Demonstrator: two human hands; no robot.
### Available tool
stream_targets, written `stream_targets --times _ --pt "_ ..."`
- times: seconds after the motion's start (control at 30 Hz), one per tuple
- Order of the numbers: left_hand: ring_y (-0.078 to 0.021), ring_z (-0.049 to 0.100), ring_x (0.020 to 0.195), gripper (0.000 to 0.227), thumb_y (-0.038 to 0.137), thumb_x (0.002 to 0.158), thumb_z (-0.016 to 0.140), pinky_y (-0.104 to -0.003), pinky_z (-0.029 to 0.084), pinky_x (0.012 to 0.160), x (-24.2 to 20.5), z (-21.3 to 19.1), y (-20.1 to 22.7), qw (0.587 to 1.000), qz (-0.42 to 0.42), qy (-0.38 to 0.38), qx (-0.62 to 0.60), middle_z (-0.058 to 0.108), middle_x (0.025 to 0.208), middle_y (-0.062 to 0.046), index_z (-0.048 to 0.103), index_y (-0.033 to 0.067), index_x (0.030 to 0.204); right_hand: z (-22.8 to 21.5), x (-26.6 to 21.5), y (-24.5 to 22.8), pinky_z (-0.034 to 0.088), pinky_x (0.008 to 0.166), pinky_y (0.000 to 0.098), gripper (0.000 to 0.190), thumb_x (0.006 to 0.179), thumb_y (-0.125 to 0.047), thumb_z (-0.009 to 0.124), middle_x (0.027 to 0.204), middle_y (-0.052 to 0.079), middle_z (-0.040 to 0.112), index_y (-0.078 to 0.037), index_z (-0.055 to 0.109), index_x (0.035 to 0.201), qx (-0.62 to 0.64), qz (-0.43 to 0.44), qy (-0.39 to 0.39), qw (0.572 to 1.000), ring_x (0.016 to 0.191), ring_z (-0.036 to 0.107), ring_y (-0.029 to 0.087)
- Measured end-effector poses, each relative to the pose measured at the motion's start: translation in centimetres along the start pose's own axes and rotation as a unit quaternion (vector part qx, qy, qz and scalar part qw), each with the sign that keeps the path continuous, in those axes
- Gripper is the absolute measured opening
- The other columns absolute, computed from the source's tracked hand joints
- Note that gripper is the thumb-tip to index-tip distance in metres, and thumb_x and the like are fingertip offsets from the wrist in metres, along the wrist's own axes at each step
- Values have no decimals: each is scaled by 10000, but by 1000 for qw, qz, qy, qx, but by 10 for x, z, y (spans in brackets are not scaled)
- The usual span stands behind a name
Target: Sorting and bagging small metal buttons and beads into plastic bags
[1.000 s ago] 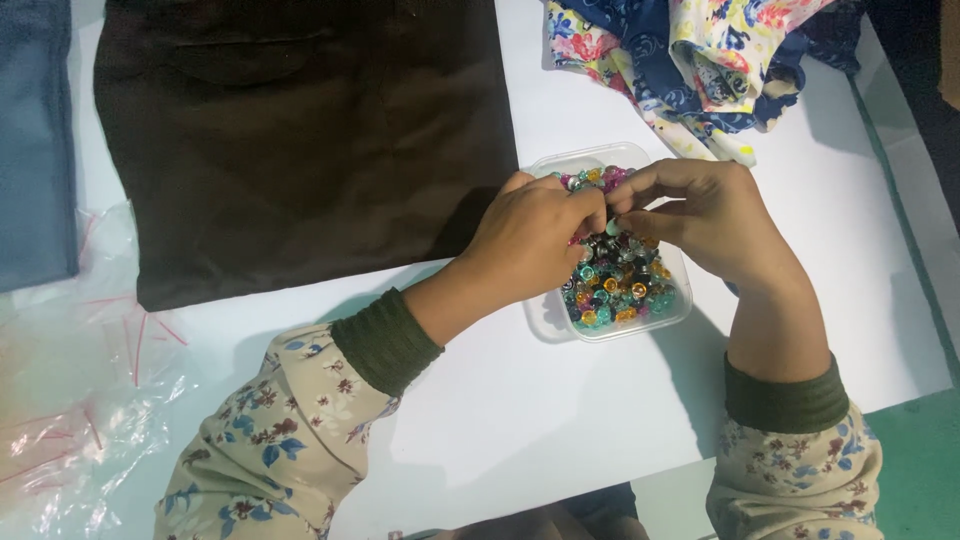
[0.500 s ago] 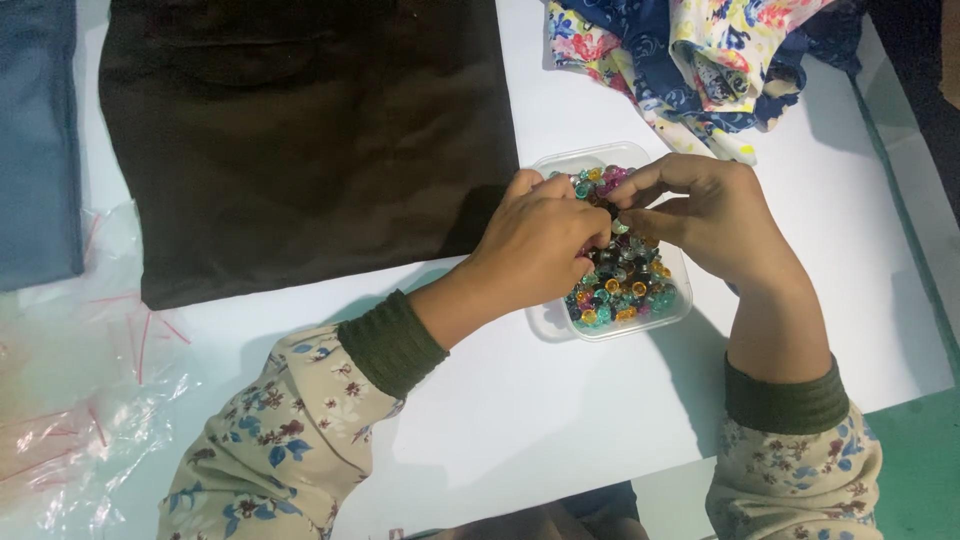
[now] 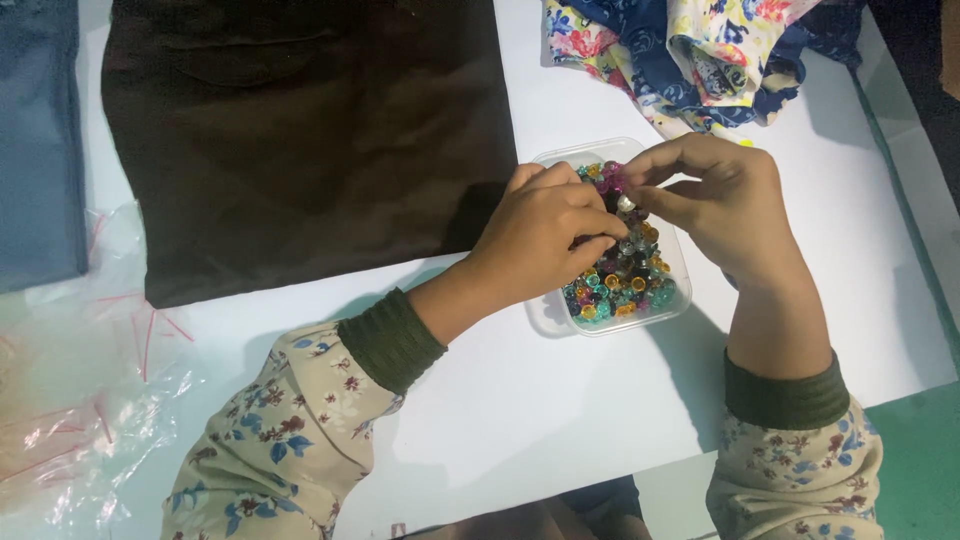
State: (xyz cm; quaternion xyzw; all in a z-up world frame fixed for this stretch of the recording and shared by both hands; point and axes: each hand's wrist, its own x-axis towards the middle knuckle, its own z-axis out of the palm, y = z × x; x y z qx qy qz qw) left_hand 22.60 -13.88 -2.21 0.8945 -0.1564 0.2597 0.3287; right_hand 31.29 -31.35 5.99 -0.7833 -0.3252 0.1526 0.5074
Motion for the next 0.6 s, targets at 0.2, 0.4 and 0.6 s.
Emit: stream_targets --times 0.2,0.4,0.6 --pt "-208 567 1017 311 233 802 861 -407 421 992 -2 -3 -2 992 -68 -15 -105 735 1021 60 790 272 1102 1 1 10 632 881 232 194 946 118 748 1035 91 695 -4 705 1089 60 -10 66 996 938 690 161" --pt "-261 670 896 194 162 877 809 -381 531 854 -19 -51 4 979 -47 84 -180 751 893 -24 784 196 1065 30 0 11 671 750 358 246 903 188 771 959 201 681 113 685 1122 96 -98 108 985 963 711 261" --pt "-234 688 794 142 236 896 814 -349 553 750 -75 -101 1 983 -98 123 -99 749 852 -23 800 167 1020 96 -24 -13 631 743 262 223 903 -110 829 918 113 725 1 772 1087 83 -154 93 980 858 691 173"
